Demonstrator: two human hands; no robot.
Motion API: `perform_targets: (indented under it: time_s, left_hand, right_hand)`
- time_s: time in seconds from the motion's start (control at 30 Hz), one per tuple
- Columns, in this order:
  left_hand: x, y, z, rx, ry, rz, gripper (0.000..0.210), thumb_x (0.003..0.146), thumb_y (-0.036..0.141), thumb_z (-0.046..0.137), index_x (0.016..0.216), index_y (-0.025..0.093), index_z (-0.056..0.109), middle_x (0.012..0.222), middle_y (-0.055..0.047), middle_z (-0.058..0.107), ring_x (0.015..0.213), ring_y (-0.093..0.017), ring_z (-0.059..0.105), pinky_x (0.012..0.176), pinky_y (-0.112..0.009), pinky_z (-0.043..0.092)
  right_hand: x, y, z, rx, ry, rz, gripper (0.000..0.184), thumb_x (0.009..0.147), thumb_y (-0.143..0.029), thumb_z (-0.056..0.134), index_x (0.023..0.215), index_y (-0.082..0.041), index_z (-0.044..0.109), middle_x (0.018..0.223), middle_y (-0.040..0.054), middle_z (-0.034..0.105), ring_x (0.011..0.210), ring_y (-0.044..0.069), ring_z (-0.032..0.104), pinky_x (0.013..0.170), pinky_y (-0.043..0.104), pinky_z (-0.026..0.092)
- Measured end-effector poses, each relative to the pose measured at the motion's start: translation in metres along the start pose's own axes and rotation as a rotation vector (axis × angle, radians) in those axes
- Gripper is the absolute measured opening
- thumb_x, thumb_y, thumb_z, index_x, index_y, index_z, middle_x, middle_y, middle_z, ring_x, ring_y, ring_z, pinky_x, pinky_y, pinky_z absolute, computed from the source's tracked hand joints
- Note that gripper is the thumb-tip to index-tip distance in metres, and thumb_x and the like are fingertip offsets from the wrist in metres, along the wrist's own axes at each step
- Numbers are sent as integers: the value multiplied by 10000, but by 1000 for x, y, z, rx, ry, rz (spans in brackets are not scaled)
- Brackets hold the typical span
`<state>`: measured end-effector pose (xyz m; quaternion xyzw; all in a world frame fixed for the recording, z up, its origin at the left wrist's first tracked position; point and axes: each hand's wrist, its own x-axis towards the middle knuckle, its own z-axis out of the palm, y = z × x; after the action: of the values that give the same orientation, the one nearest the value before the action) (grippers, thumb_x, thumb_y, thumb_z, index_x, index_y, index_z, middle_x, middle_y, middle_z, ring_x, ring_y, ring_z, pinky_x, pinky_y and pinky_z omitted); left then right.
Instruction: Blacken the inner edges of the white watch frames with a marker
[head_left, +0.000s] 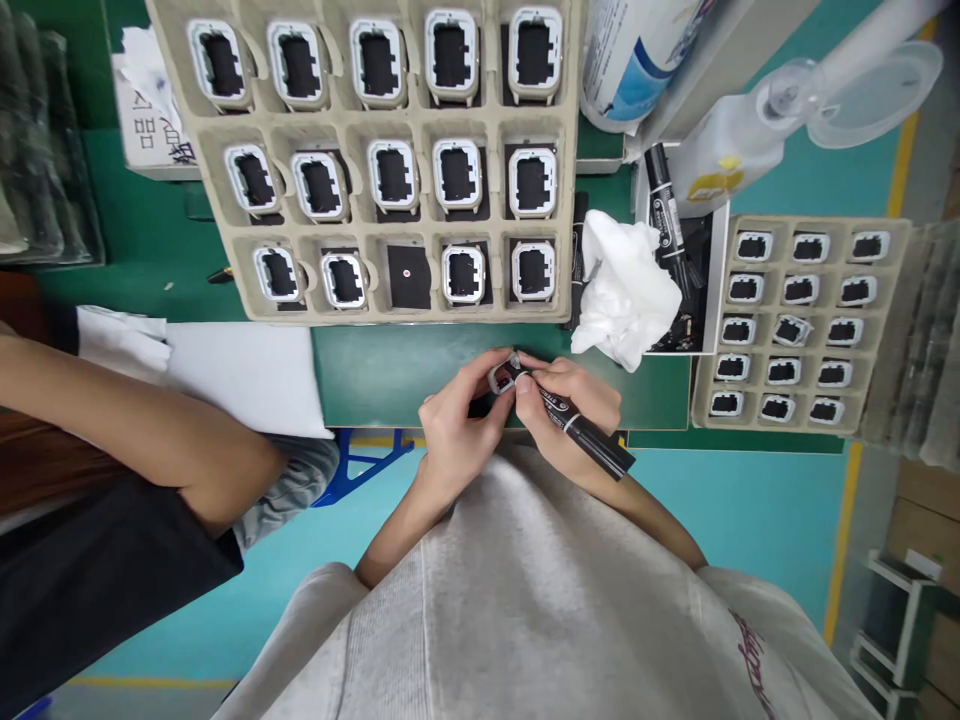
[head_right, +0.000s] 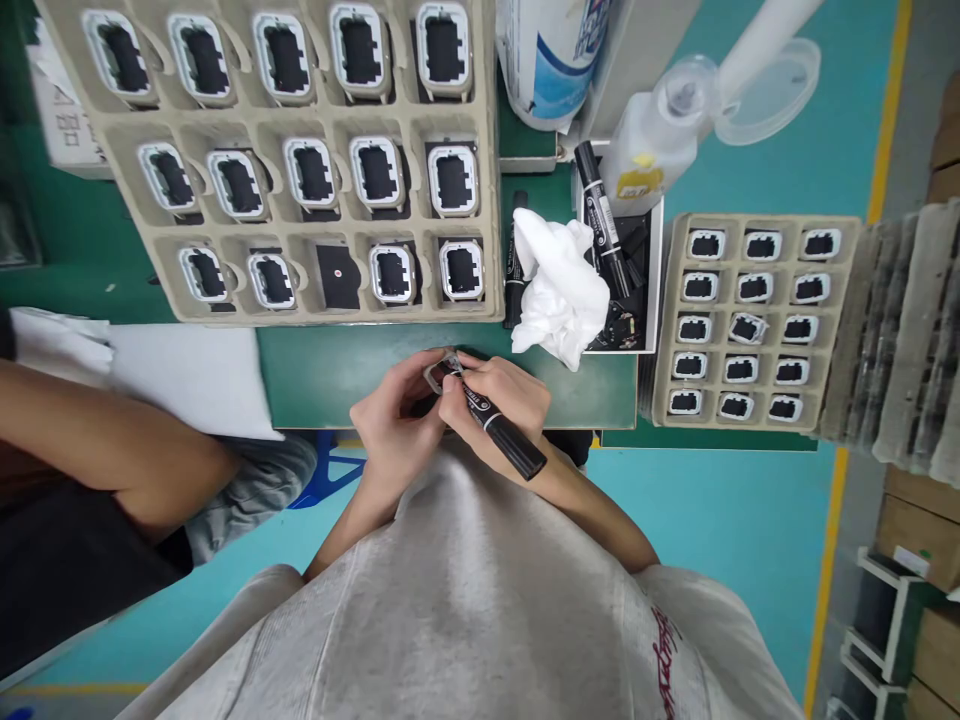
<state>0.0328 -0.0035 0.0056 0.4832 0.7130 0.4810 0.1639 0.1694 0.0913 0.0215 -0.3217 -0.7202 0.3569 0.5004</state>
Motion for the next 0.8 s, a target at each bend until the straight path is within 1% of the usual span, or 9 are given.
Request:
perform_targets:
  time_s: [0.1, 0.23, 0.43, 0.53, 0.6, 0.7, 0.8]
  left_hand:
    - [-1, 0, 0, 1, 10, 9, 345, 1158, 261, 889, 1498, 311, 867, 1249, 5, 973, 959, -166, 948, 905, -259, 759]
    - [-1, 0, 0, 9, 15, 0, 311, 1177, 310, 879, 1488, 303, 866, 1240, -2, 971, 962, -175, 950, 908, -275, 774]
    - [-2, 0, 0, 1, 6, -13, 299, 1191, 342, 865, 1486, 293, 863, 1248, -15, 972, 988, -185, 958, 945, -290, 791]
    - [-2, -1, 0, 23, 12, 0, 296, 1188, 341, 869, 1480, 289, 864, 1245, -16, 973, 972, -180, 956, 925, -279, 783]
    - [-2, -1, 0, 22, 16, 10, 303, 1182, 331, 878, 1483, 297, 864, 1246, -10, 974, 970, -177, 956, 921, -275, 780]
    - [-2, 0, 0, 20, 19, 12, 302, 1180, 334, 882, 1479, 296, 864, 1251, -12, 975, 972, -176, 956, 920, -273, 781]
    - [-2, 0, 1, 33, 24, 8, 285, 1189, 364, 867, 1463, 285, 866, 1245, -20, 977, 959, -176, 953, 916, -279, 787]
  right_hand:
    - [-1, 0, -1, -22, -14, -10, 202, 1102, -144, 837, 1117, -332, 765, 929, -37, 910, 862, 237, 959, 879, 403, 866]
    - [-2, 2, -1, 9, 0, 2, 200, 1095, -138, 837, 1103, -330, 781, 940, -37, 917, 868, 240, 964, 899, 406, 868]
    - [-1, 0, -3, -34, -21, 8, 172, 1128, -176, 817, 1054, -320, 759, 911, -29, 892, 885, 224, 962, 818, 353, 848]
    - [1, 0, -3, -7, -37, -2, 194, 1108, -143, 832, 1060, -316, 758, 913, -39, 895, 849, 212, 952, 834, 349, 849]
    - [1, 0, -2, 20, -23, -2, 197, 1105, -137, 833, 1078, -317, 758, 925, -40, 901, 847, 211, 952, 850, 354, 851]
    - [0, 1, -1, 15, 4, 4, 168, 1126, -169, 819, 1085, -321, 759, 919, -35, 897, 865, 219, 957, 815, 352, 846]
    - [0, 1, -1, -2, -10, 0, 167, 1135, -176, 809, 1075, -322, 756, 903, -40, 886, 858, 211, 950, 792, 338, 837]
